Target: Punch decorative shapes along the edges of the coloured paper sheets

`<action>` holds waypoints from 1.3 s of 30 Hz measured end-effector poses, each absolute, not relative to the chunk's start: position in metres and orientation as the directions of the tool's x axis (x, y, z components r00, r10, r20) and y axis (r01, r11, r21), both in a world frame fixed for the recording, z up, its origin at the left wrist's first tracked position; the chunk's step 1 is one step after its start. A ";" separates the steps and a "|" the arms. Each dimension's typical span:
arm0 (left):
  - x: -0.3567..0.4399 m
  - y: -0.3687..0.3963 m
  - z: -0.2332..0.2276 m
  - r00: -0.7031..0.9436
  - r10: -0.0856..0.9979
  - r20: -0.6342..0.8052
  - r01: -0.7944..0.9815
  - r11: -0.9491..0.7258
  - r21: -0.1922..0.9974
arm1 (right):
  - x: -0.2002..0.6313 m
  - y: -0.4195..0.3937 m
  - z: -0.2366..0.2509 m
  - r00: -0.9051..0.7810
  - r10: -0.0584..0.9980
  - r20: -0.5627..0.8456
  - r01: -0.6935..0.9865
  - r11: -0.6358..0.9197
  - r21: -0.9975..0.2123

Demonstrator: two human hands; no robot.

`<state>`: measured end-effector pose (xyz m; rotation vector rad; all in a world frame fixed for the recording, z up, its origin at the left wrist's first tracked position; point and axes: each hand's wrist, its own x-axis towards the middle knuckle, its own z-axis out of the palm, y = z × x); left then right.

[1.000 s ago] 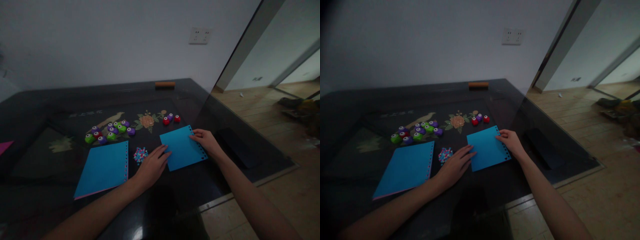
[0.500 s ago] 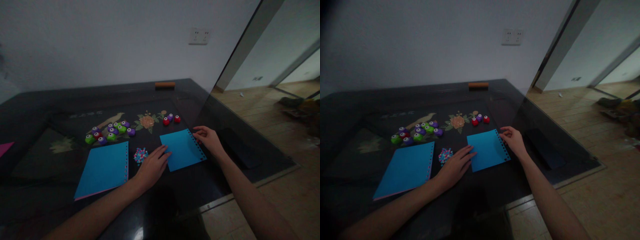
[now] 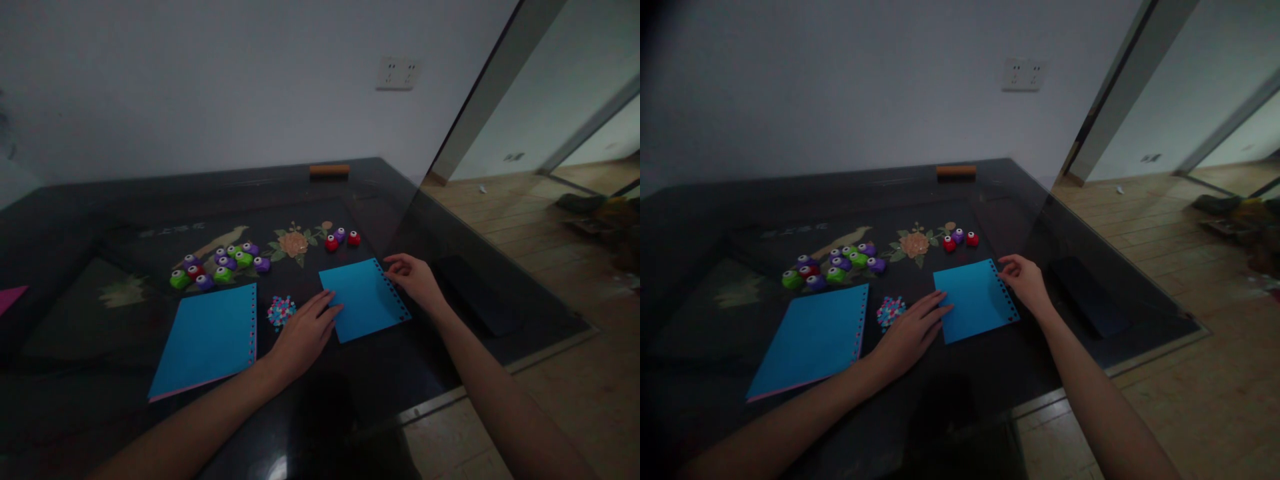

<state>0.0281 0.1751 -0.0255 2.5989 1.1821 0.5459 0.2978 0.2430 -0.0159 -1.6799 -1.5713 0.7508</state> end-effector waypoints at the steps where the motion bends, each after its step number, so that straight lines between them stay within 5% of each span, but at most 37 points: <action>1: 0.028 0.175 -0.025 0.605 0.761 0.236 0.674 -0.647 0.357 | 0.298 0.243 -0.015 0.091 0.994 0.061 0.602 -0.006 -0.799; 21: 0.021 0.170 0.007 0.611 0.705 0.359 0.637 -0.708 0.305 | 0.306 0.250 -0.024 0.107 0.982 0.156 0.643 0.051 -0.764; 28: -0.076 0.181 0.033 0.343 0.843 0.414 0.774 -0.503 0.384 | 0.298 0.242 -0.008 0.083 0.981 0.176 0.598 0.092 -0.796; 32: -0.153 0.186 0.012 0.143 0.916 0.374 0.863 -0.300 0.407 | 0.272 0.234 0.015 0.002 0.979 0.205 0.581 0.166 -0.797; 39: -0.183 0.185 -0.007 0.171 0.940 0.294 0.849 -0.292 0.440 | 0.168 0.230 0.032 -0.292 0.930 0.225 0.566 0.357 -0.743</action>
